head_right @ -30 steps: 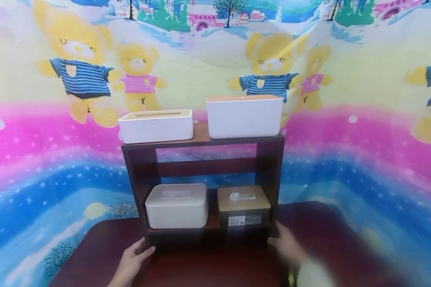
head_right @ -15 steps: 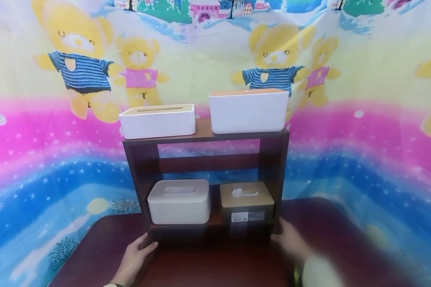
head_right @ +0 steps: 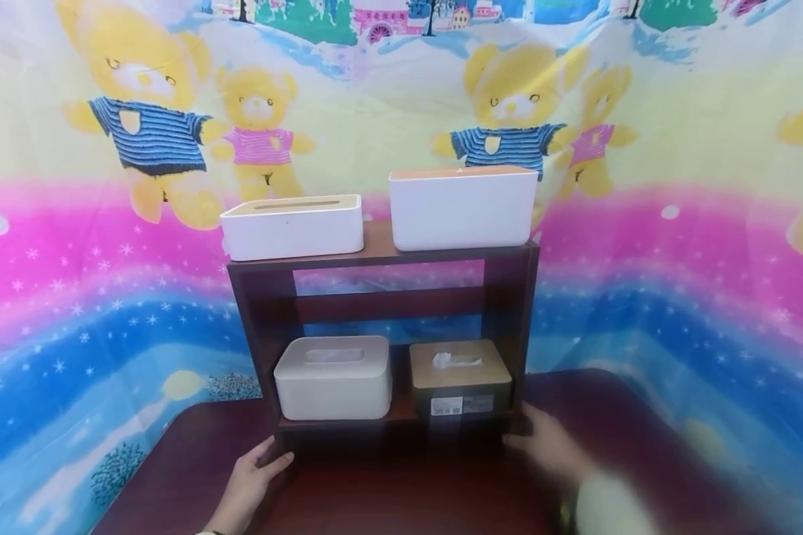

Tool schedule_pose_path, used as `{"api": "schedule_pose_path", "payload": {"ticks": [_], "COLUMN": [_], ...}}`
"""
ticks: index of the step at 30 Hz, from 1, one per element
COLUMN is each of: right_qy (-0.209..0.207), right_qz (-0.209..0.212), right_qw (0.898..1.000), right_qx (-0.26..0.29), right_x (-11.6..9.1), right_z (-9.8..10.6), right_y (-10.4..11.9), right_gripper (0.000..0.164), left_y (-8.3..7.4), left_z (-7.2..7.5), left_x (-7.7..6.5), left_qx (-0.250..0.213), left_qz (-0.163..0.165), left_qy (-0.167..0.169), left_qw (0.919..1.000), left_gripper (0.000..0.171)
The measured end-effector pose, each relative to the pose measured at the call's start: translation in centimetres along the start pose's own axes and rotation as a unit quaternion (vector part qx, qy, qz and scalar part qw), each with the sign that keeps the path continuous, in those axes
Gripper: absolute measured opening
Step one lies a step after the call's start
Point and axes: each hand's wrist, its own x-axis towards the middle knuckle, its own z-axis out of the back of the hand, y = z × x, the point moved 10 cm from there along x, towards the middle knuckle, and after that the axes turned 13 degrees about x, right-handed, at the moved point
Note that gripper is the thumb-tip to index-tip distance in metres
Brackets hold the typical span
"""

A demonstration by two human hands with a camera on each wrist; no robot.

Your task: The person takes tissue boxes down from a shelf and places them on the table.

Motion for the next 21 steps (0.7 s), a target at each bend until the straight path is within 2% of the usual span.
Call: {"api": "schedule_pose_path", "payload": {"ticks": [4, 9, 14, 21], "right_qy": [0.007, 0.018, 0.019, 0.011], "right_qz": [0.007, 0.007, 0.012, 0.042], "right_qw": [1.0, 1.0, 0.999, 0.998], "right_qx": [-0.014, -0.02, -0.031, -0.041], "right_x": [-0.5, -1.0, -1.5, -2.3], "right_z": [0.7, 1.9, 3.0, 3.9], "right_y": [0.6, 1.4, 2.1, 3.2], "right_gripper": [0.091, 0.093, 0.088, 0.081], "left_y": [0.2, -0.1, -0.4, -0.2], "left_z": [0.0, 0.4, 0.5, 0.2], "left_x": [0.1, 0.2, 0.1, -0.2], "left_qx": [-0.003, 0.0, 0.001, -0.001], "left_qz": [-0.004, -0.015, -0.021, -0.014], "left_qy": [0.003, -0.012, -0.018, -0.004], "left_qw": [1.0, 0.9998, 0.9996, 0.9999], "left_gripper": [0.061, 0.062, 0.06, 0.061]}}
